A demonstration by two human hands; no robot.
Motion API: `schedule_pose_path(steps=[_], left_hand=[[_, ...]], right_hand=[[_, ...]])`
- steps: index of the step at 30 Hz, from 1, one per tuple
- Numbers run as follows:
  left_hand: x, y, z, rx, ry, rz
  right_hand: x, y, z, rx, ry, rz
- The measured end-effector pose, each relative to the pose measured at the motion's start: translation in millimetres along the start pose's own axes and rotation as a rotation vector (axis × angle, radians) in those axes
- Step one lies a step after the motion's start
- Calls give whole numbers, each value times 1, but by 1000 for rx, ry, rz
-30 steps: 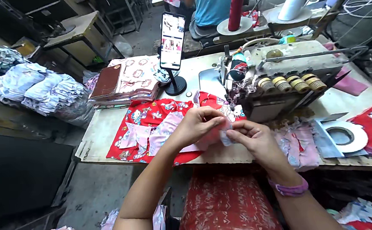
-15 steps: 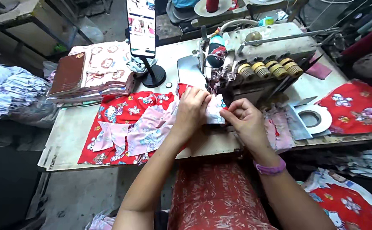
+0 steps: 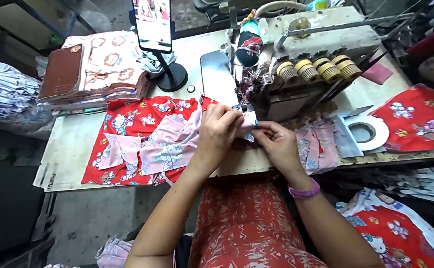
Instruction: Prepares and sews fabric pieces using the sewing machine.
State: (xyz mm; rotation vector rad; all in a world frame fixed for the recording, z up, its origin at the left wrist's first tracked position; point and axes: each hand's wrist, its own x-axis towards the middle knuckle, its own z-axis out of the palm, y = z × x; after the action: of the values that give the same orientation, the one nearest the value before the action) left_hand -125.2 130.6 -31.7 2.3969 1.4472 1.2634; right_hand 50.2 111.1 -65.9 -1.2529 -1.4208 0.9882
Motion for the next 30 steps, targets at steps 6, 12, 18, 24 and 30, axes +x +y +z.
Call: schedule_pose_path(steps=[6, 12, 18, 24, 30], left_hand=[[-3, 0, -13, -148, -67, -35], [-5, -7, -16, -214, -105, 31], [-6, -9, -15, -191, -126, 30], [-4, -8, -12, -239, -87, 14], [2, 5, -10, -71, -20, -59]], right_hand=[[-9, 6, -3, -123, 32, -128], [8, -12, -2, -394, 33, -546], [12, -10, -19, -648, 261, -401], [5, -8, -10, -156, -32, -74], [2, -3, -8, -11, -55, -64]])
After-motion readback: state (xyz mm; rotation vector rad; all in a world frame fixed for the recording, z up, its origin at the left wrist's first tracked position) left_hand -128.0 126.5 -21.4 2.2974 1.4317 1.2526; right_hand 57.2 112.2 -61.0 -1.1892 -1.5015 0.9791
